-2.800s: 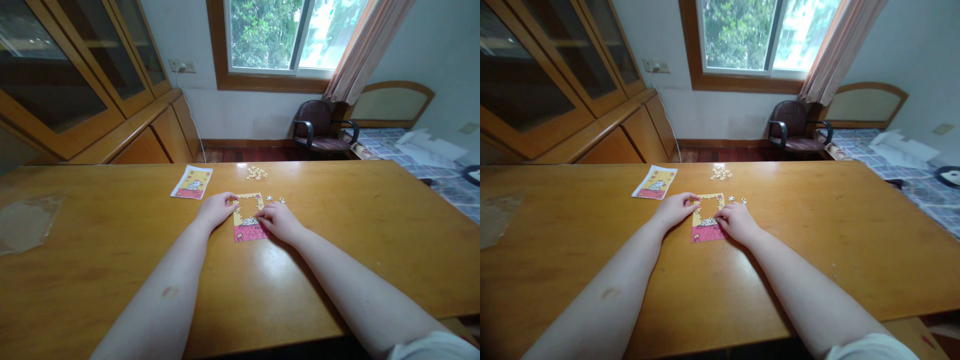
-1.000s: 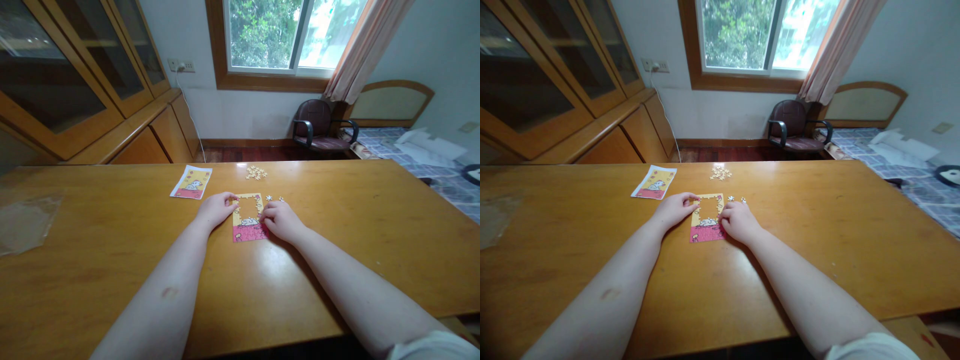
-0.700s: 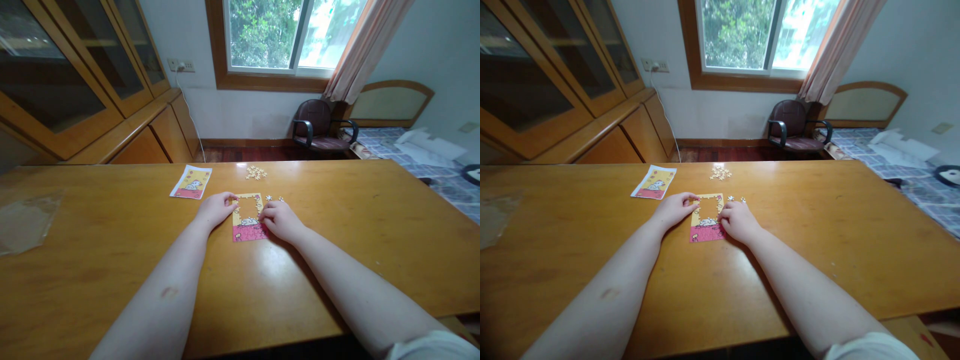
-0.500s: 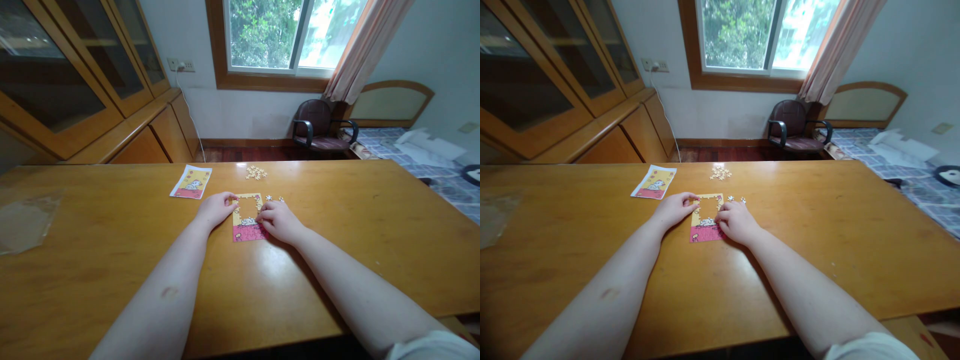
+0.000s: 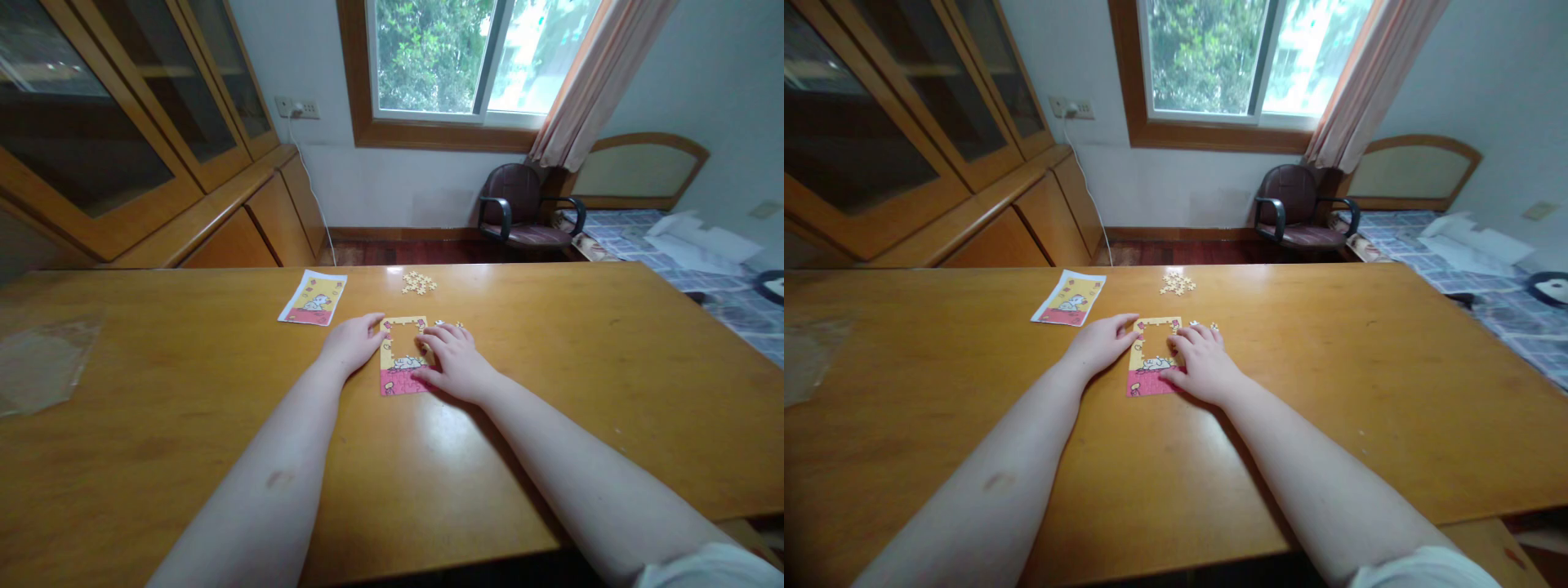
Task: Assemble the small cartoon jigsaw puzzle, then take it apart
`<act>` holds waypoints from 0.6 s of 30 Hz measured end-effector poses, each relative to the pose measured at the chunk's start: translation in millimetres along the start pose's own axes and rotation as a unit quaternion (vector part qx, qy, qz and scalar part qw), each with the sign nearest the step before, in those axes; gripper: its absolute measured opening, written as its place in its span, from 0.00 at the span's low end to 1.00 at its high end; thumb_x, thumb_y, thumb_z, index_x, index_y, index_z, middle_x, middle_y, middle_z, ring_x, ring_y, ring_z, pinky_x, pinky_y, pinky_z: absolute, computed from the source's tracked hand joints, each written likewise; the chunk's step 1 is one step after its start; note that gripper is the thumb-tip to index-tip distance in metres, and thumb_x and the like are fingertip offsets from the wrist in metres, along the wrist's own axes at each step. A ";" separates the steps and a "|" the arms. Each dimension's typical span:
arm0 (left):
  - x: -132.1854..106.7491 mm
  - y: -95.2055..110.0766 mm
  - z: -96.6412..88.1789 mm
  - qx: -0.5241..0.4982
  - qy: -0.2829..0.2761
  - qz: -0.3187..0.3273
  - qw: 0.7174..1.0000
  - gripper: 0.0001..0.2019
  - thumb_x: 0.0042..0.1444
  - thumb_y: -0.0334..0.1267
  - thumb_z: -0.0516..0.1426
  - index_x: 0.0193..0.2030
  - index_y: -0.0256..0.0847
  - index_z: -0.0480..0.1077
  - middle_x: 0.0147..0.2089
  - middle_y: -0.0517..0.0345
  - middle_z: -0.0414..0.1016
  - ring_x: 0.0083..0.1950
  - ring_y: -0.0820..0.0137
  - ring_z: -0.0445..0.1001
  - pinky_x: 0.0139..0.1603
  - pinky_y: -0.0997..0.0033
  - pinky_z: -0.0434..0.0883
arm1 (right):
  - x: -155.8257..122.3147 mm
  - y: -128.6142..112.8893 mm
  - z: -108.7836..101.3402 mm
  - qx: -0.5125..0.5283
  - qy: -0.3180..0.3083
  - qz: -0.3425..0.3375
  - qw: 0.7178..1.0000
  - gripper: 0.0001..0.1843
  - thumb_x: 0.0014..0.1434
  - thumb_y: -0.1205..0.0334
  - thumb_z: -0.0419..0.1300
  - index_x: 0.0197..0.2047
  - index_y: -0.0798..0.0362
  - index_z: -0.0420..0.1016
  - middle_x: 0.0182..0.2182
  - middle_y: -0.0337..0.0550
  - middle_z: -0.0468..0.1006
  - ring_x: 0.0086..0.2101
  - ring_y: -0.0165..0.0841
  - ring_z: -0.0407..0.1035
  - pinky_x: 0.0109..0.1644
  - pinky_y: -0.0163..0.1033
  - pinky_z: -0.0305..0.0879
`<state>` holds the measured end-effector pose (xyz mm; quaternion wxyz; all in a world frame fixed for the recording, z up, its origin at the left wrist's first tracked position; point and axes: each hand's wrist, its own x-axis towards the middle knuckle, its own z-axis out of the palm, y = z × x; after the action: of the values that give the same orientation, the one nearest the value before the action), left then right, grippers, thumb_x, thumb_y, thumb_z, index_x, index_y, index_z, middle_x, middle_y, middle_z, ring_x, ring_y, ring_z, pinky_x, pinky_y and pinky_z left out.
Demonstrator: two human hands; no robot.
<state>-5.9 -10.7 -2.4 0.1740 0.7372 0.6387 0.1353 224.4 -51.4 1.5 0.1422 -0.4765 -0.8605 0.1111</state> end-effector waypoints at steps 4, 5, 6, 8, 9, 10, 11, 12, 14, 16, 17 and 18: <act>0.0 0.4 0.3 0.006 0.003 0.000 1.000 0.23 0.56 0.50 0.53 0.57 0.48 0.69 0.43 0.55 0.78 0.43 0.63 0.75 0.41 0.69 0.67 | -1.1 -0.1 1.3 -0.017 -0.025 0.003 1.000 0.34 0.54 0.41 0.59 0.59 0.50 0.64 0.59 0.48 0.65 0.59 0.47 0.52 0.61 0.56 0.44; -0.1 0.7 0.0 0.005 0.003 -0.001 1.000 0.23 0.56 0.50 0.53 0.57 0.48 0.69 0.43 0.55 0.78 0.43 0.63 0.75 0.41 0.69 0.67 | -1.1 -0.2 1.6 -0.019 -0.028 0.003 0.999 0.34 0.54 0.41 0.59 0.59 0.49 0.64 0.60 0.48 0.65 0.59 0.48 0.52 0.61 0.56 0.44; -0.2 1.0 -0.5 0.005 0.002 -0.001 1.000 0.23 0.56 0.50 0.53 0.57 0.47 0.68 0.43 0.55 0.78 0.42 0.63 0.75 0.40 0.69 0.67 | -1.1 -0.4 1.8 -0.019 -0.029 0.002 0.999 0.34 0.54 0.40 0.59 0.59 0.49 0.64 0.60 0.48 0.64 0.59 0.48 0.52 0.61 0.55 0.44; -0.4 1.8 -1.8 0.004 -0.003 -0.001 1.000 0.23 0.55 0.50 0.54 0.57 0.47 0.69 0.42 0.55 0.78 0.42 0.63 0.75 0.39 0.69 0.67 | -0.6 -0.3 1.6 -0.021 -0.020 0.001 1.000 0.33 0.55 0.40 0.58 0.59 0.49 0.65 0.60 0.47 0.65 0.59 0.47 0.53 0.61 0.54 0.45; -0.5 2.1 -2.4 0.003 -0.005 -0.001 1.000 0.23 0.55 0.50 0.54 0.56 0.47 0.69 0.42 0.56 0.78 0.41 0.63 0.75 0.38 0.69 0.66 | -0.1 0.3 1.1 -0.024 -0.007 0.008 1.000 0.31 0.56 0.41 0.57 0.58 0.49 0.66 0.59 0.47 0.66 0.58 0.46 0.54 0.61 0.53 0.45; -0.6 2.3 -2.9 0.002 -0.006 -0.001 1.000 0.23 0.55 0.50 0.54 0.56 0.47 0.69 0.41 0.56 0.78 0.41 0.64 0.74 0.37 0.69 0.66 | 0.6 1.7 0.4 -0.030 0.012 0.024 0.999 0.29 0.58 0.42 0.56 0.57 0.50 0.67 0.58 0.48 0.67 0.57 0.46 0.55 0.60 0.52 0.46; -0.7 2.4 -3.3 -0.001 -0.007 -0.002 1.000 0.23 0.55 0.50 0.54 0.56 0.47 0.69 0.40 0.56 0.77 0.41 0.64 0.74 0.37 0.69 0.65 | 1.3 3.9 -0.6 -0.039 0.035 0.054 0.997 0.27 0.60 0.44 0.54 0.56 0.51 0.68 0.57 0.49 0.68 0.56 0.45 0.57 0.59 0.51 0.48; -0.9 2.3 -3.6 -0.005 -0.007 -0.002 1.000 0.23 0.55 0.50 0.54 0.56 0.47 0.69 0.39 0.56 0.77 0.40 0.64 0.74 0.36 0.70 0.65 | 2.2 6.9 -1.7 -0.052 0.060 0.096 0.992 0.25 0.61 0.47 0.52 0.56 0.52 0.69 0.55 0.51 0.70 0.54 0.45 0.59 0.58 0.50 0.49; -1.2 2.0 -3.9 -0.016 -0.006 -0.004 1.000 0.22 0.55 0.49 0.54 0.56 0.48 0.69 0.37 0.57 0.77 0.39 0.65 0.74 0.34 0.70 0.64 | 3.8 14.9 -4.5 -0.083 0.092 0.191 0.974 0.22 0.63 0.52 0.51 0.54 0.54 0.70 0.52 0.52 0.73 0.50 0.45 0.62 0.53 0.49 0.52; -1.4 1.6 -3.9 -0.028 -0.004 -0.006 1.000 0.22 0.55 0.49 0.54 0.56 0.48 0.69 0.35 0.58 0.76 0.37 0.66 0.73 0.32 0.71 0.62 | 5.2 23.4 -7.6 -0.109 0.091 0.256 0.956 0.20 0.62 0.54 0.51 0.53 0.54 0.71 0.49 0.53 0.74 0.48 0.46 0.63 0.49 0.48 0.54; -1.5 1.4 -3.8 -0.034 -0.004 -0.007 0.999 0.22 0.55 0.49 0.54 0.56 0.49 0.69 0.35 0.59 0.76 0.37 0.66 0.73 0.32 0.71 0.62 | 5.7 26.9 -9.2 -0.118 0.084 0.271 0.952 0.19 0.62 0.55 0.50 0.52 0.54 0.72 0.48 0.53 0.75 0.47 0.46 0.63 0.48 0.47 0.54; -1.4 1.3 -3.6 -0.038 -0.002 -0.008 0.999 0.21 0.55 0.49 0.54 0.56 0.49 0.69 0.34 0.59 0.76 0.36 0.66 0.73 0.32 0.71 0.62 | 6.1 29.4 -10.6 -0.123 0.076 0.276 0.950 0.18 0.62 0.56 0.50 0.50 0.53 0.74 0.47 0.52 0.75 0.46 0.46 0.63 0.47 0.47 0.54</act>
<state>-6.5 -11.9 1.4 0.2047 0.7253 0.6384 0.1565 248.2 -30.3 2.6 0.1108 -0.7163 -0.6890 0.0029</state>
